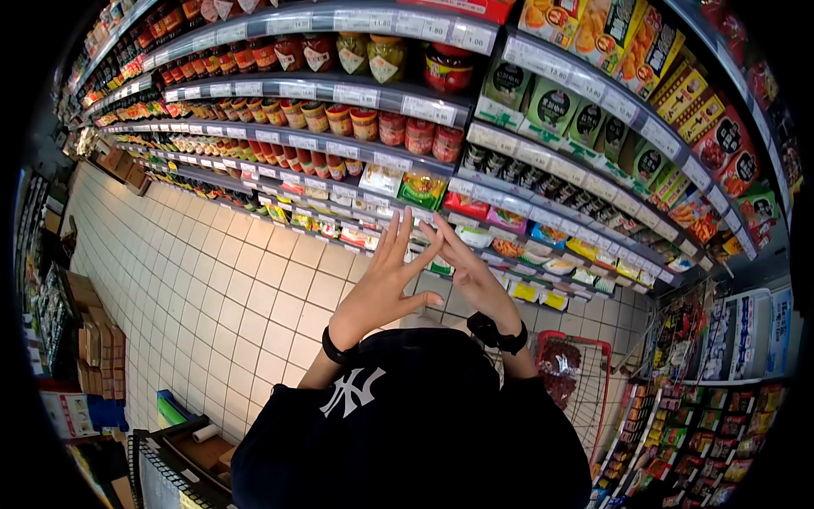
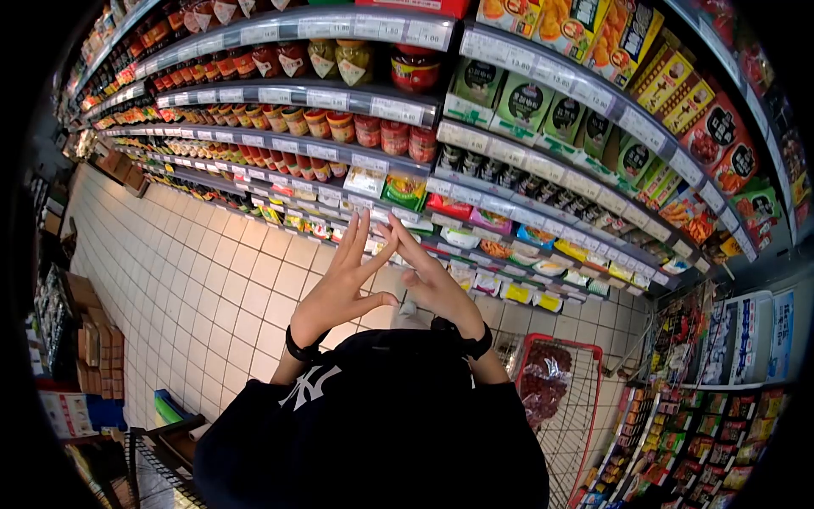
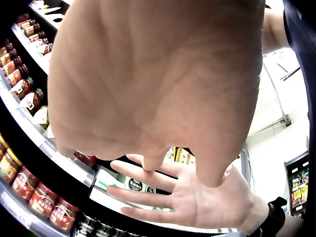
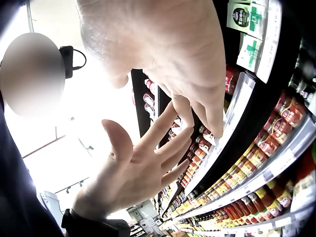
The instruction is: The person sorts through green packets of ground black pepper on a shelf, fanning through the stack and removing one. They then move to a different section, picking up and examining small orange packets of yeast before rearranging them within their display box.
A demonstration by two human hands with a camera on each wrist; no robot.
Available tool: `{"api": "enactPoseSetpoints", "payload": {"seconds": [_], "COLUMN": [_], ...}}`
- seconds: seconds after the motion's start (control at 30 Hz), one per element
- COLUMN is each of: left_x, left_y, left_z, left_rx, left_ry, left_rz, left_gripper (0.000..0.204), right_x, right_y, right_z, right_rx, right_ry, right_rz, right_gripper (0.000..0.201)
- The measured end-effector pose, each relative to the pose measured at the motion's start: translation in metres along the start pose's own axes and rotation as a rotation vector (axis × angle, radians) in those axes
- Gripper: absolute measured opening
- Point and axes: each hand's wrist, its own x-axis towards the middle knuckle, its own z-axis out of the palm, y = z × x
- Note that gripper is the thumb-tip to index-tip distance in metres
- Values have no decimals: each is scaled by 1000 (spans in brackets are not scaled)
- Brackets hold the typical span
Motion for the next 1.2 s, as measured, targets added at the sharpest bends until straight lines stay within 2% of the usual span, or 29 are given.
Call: {"api": "enactPoseSetpoints", "payload": {"seconds": [0.03,0.07,0.13,0.17,0.33,0.4,0.43,0.53,0.6,0.7,0.73,0.77,0.87,0.9,0.97,1.0,1.07,1.13,1.2], "left_x": [9,16,28,33,54,62,64,77,87,105,110,115,128,135,147,155,173,191,212], "left_y": [-2,-4,-12,-15,-30,-34,-38,-41,-44,-45,-47,-43,-51,-51,-48,-47,-47,-43,-43], "left_z": [-4,-7,-9,-9,-13,-17,-18,-29,-39,-59,-65,-73,-94,-100,-122,-132,-148,-164,-178], "left_rx": [4,10,3,14,-2,-22,-79,-163,-182,-151,-138,-138,-237,-255,-222,-184,-194,-154,-121], "left_ry": [1,0,31,54,71,71,71,98,58,71,64,97,49,95,101,119,162,228,289], "left_rz": [8,16,27,19,-39,-34,-40,-36,-82,-50,-31,-17,8,25,52,71,166,273,347], "left_gripper": [87,87,86,85,82,79,78,71,73,64,62,55,50,44,42,41,35,32,30], "right_x": [8,15,28,37,64,70,71,88,102,128,139,151,188,201,227,238,256,267,274], "right_y": [-1,-1,3,4,9,12,8,-20,-50,-101,-118,-130,-167,-175,-187,-190,-191,-194,-203], "right_z": [-6,-12,-26,-28,-45,-57,-64,-85,-97,-114,-120,-126,-144,-150,-163,-169,-178,-181,-181], "right_rx": [-28,-32,3,4,-73,-225,-255,-311,-396,-607,-746,-805,-907,-910,-1166,-1174,-1376,-1446,-1510], "right_ry": [29,20,-37,-34,-39,-15,2,47,176,275,305,351,467,477,514,525,516,520,367], "right_rz": [36,26,-52,-84,-67,-54,-49,44,-34,-135,-251,-280,-346,-337,-482,-480,-461,-483,-118], "right_gripper": [120,120,105,105,98,96,89,79,59,46,43,40,35,35,38,38,44,40,54]}}
